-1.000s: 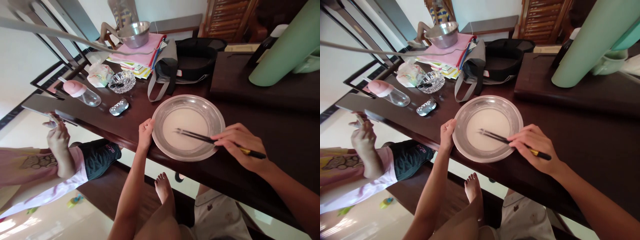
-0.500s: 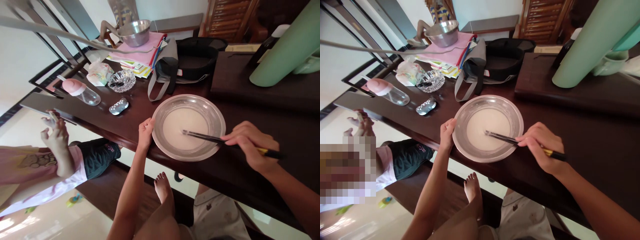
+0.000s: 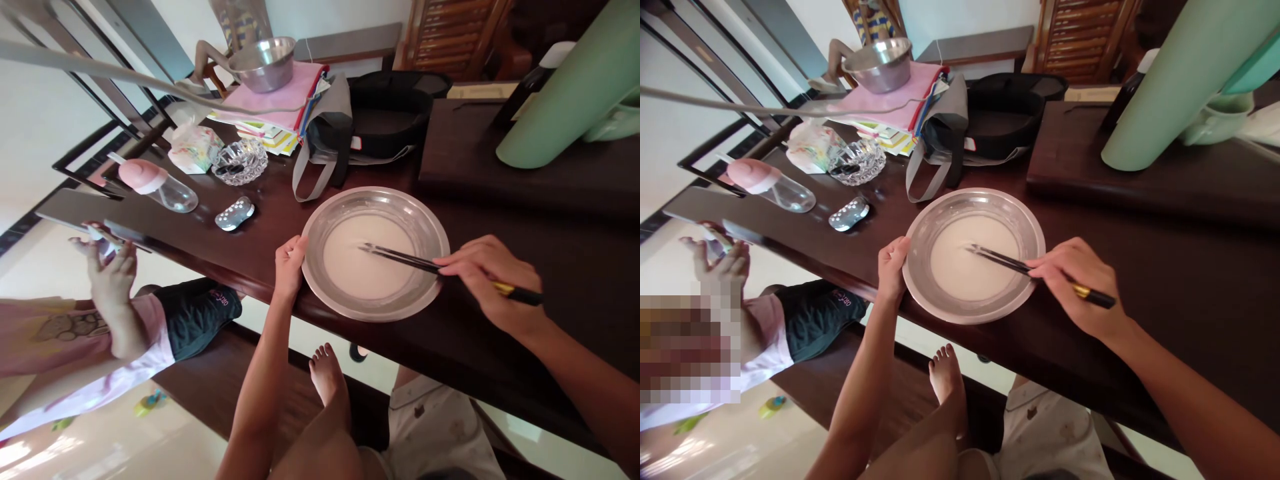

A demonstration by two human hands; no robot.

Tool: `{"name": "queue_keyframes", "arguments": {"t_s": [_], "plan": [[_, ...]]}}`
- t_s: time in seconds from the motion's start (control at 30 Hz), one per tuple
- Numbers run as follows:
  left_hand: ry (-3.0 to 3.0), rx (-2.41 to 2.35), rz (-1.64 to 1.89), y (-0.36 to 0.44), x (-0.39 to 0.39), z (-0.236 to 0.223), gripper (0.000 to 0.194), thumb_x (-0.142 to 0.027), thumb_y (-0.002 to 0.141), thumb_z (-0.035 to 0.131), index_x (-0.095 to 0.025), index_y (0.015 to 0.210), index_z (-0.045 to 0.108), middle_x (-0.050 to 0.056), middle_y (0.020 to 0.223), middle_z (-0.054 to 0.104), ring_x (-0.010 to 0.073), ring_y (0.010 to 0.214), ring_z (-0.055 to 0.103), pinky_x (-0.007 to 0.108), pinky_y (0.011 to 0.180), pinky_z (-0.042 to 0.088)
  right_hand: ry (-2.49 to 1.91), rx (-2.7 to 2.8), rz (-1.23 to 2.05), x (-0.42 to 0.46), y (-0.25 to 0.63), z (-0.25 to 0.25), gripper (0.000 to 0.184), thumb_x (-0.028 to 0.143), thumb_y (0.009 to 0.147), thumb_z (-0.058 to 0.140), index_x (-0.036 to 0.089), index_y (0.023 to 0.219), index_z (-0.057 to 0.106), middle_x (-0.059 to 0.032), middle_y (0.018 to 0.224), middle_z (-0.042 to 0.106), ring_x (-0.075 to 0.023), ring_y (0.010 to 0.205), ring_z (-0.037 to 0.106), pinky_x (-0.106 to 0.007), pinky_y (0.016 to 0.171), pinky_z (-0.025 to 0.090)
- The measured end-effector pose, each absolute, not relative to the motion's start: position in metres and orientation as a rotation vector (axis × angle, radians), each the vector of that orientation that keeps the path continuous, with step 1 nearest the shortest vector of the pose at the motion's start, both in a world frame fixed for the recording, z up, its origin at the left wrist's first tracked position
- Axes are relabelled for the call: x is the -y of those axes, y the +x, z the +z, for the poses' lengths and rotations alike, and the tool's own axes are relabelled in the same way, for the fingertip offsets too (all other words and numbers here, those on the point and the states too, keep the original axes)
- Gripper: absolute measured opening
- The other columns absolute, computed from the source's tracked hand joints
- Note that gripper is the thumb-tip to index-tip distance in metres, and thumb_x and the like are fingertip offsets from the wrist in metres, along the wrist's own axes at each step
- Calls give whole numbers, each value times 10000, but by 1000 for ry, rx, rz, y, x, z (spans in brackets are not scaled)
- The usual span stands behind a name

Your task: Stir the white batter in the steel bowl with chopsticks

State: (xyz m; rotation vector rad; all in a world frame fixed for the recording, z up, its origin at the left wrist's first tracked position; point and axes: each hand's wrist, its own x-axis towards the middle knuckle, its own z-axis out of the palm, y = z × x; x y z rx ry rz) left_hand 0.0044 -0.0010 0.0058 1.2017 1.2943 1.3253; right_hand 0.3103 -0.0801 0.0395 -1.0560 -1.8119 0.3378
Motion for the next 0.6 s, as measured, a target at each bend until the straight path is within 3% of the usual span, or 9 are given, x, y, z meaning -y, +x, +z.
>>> {"name": "queue_keyframes", "arguments": {"t_s": [0.1, 0.27, 0.43, 0.6], "plan": [[1222, -1288, 1314, 4, 1, 6, 591, -585, 761, 722, -192, 538, 341, -56, 536, 276, 74, 502, 207, 233, 450, 194, -1014, 1733, 314, 81, 310, 41, 284, 123, 925, 535, 289, 794, 724, -3, 769, 753, -220, 690, 636, -418, 659, 461], [1214, -1298, 1320, 4, 1, 6, 588, -589, 764, 714, -194, 544, 338, -57, 532, 275, 74, 501, 202, 235, 453, 190, -1023, 1889, 317, 81, 309, 41, 208, 117, 891, 600, 271, 850, 734, 1, 882, 785, -208, 768, 650, -405, 714, 482], [1218, -1304, 1315, 4, 1, 5, 582, -574, 761, 722, -194, 537, 342, -55, 537, 276, 75, 504, 210, 240, 454, 188, -996, 1707, 339, 81, 311, 40, 286, 147, 935, 530, 291, 771, 715, -4, 751, 747, -211, 652, 625, -411, 624, 454], [1218, -1300, 1325, 4, 1, 5, 589, -585, 765, 714, -194, 538, 337, -55, 535, 273, 77, 504, 201, 241, 456, 183, -1037, 1858, 337, 81, 311, 38, 231, 130, 915, 580, 298, 855, 727, 5, 881, 781, -216, 766, 666, -422, 715, 480]]}}
